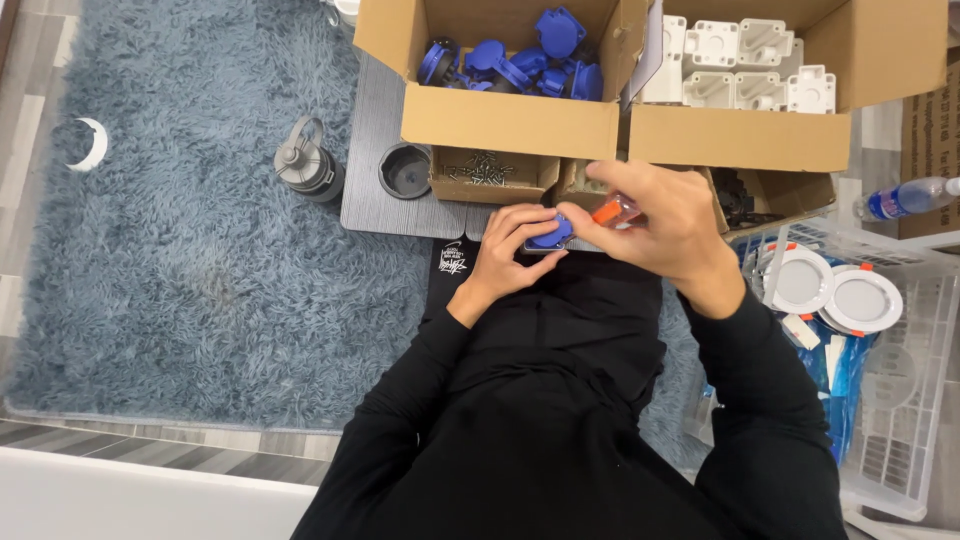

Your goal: Assembling small electrical box components using a screwdriver and manual fitting.

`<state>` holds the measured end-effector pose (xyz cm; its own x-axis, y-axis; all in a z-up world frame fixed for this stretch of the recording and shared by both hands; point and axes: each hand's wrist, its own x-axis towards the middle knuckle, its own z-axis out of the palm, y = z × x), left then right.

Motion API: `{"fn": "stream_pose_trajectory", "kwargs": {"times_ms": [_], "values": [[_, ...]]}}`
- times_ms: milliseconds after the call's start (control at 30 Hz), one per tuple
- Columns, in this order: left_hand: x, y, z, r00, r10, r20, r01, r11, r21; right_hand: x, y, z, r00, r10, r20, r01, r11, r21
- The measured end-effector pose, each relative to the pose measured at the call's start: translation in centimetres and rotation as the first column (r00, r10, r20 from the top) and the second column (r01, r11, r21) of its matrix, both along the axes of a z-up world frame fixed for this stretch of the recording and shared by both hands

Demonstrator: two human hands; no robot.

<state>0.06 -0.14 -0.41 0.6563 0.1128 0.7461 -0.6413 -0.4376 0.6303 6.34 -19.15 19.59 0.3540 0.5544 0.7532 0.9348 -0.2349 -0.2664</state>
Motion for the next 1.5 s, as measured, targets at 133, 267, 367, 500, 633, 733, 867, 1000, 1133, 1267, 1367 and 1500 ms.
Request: {"fn": "stream_pose_trajectory", "kwargs": {"times_ms": [133, 267, 367, 500, 633, 733, 867, 1000, 1133, 1267, 1367, 1500], "values": [[-0.1, 0.1, 0.3, 1.0, -0.006, -0.005, 0.006, 1.0, 0.0, -0.2, 0.3, 0.2, 0.991, -0.079, 0.109, 0.079, 0.997, -0.002], [-0.1, 0.0, 0.0, 1.0, -0.011, -0.008, 0.011, 1.0, -0.002, -0.9, -0.2, 4.6, 0.995, 0.064, -0.082, -0.076, 0.985, -0.156], [-1.1, 0.4, 1.4, 0.989, -0.042, -0.145, 0.055, 0.995, 0.085, -0.7, -1.8, 6.0, 0.763, 0.265, -0.589, -0.44, 0.881, -0.174], [-1.0, 0.4, 1.2, 0.988, -0.045, -0.148, 0.058, 0.995, 0.085, -0.6, -2.0, 6.5, 0.762, 0.3, -0.574, -0.465, 0.87, -0.163], [-1.0, 0.4, 1.2, 0.988, -0.044, -0.146, 0.057, 0.995, 0.087, -1.1, -1.3, 5.9, 0.917, 0.103, -0.385, -0.209, 0.947, -0.245], [-1.1, 0.4, 1.3, 0.988, -0.042, -0.147, 0.055, 0.995, 0.083, -1.2, -0.7, 4.8, 0.966, 0.037, -0.257, -0.097, 0.969, -0.226], [-1.1, 0.4, 1.3, 0.989, -0.034, -0.141, 0.047, 0.995, 0.088, -0.8, -0.3, 2.8, 0.988, -0.018, -0.152, -0.006, 0.988, -0.154], [-1.1, 0.4, 1.4, 0.99, -0.041, -0.137, 0.052, 0.996, 0.078, -1.3, 0.4, 2.3, 0.996, -0.082, -0.046, 0.076, 0.99, -0.115], [-1.1, 0.5, 1.6, 0.988, -0.041, -0.149, 0.055, 0.995, 0.089, -1.4, 0.0, 3.3, 0.987, -0.117, 0.109, 0.139, 0.963, -0.229], [-1.0, 0.4, 1.0, 0.989, -0.034, -0.146, 0.048, 0.995, 0.092, -1.5, -1.1, 6.5, 0.896, 0.101, -0.433, -0.252, 0.917, -0.308], [-1.0, 0.4, 1.0, 0.988, -0.038, -0.147, 0.051, 0.995, 0.085, -0.7, -2.1, 6.8, 0.789, 0.197, -0.582, -0.405, 0.879, -0.251], [-1.0, 0.4, 1.1, 0.989, -0.038, -0.142, 0.05, 0.995, 0.084, -0.9, -2.3, 6.7, 0.771, 0.228, -0.594, -0.421, 0.883, -0.208]]}}
